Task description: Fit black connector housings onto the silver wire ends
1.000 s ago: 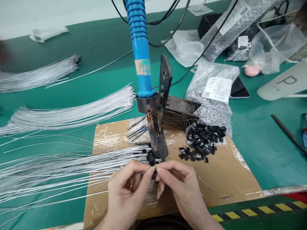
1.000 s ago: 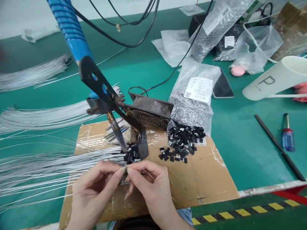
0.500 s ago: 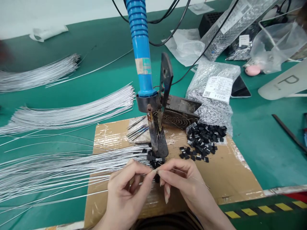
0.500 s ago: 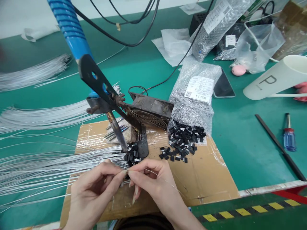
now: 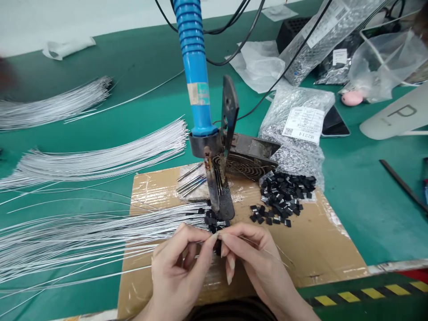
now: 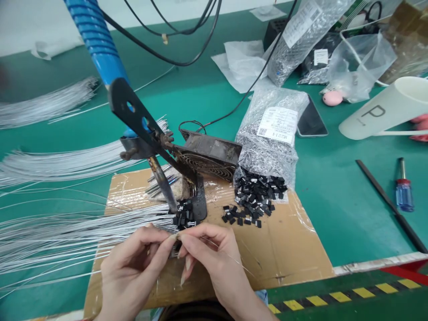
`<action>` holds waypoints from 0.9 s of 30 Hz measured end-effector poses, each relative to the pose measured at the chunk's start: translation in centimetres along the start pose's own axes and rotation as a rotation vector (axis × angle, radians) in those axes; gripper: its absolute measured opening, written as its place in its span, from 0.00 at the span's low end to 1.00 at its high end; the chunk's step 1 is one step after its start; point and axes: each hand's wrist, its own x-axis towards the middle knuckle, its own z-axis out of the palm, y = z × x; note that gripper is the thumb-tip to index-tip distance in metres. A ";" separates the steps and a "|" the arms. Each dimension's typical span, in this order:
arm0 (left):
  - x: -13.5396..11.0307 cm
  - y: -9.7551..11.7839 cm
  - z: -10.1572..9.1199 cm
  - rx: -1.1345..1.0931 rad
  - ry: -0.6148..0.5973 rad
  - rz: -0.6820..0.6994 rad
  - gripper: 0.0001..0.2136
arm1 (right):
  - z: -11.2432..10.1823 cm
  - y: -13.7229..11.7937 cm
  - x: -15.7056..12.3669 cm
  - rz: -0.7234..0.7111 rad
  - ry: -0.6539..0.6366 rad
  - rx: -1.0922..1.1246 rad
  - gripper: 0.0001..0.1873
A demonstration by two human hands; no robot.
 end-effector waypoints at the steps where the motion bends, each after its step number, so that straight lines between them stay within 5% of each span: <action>1: 0.0 0.0 0.0 0.003 -0.006 0.001 0.05 | 0.0 0.0 0.0 -0.002 0.000 0.000 0.10; 21: -0.4 0.5 0.7 0.015 0.080 -0.062 0.04 | 2.0 1.2 -0.2 -0.037 0.095 0.124 0.10; 24: -0.1 0.6 0.4 -0.002 0.081 -0.124 0.05 | 0.7 0.2 -0.4 -0.109 0.057 -0.066 0.13; 27: 0.5 0.7 0.0 -0.035 0.016 -0.167 0.06 | -1.7 -2.1 -0.4 -0.413 0.225 -0.677 0.09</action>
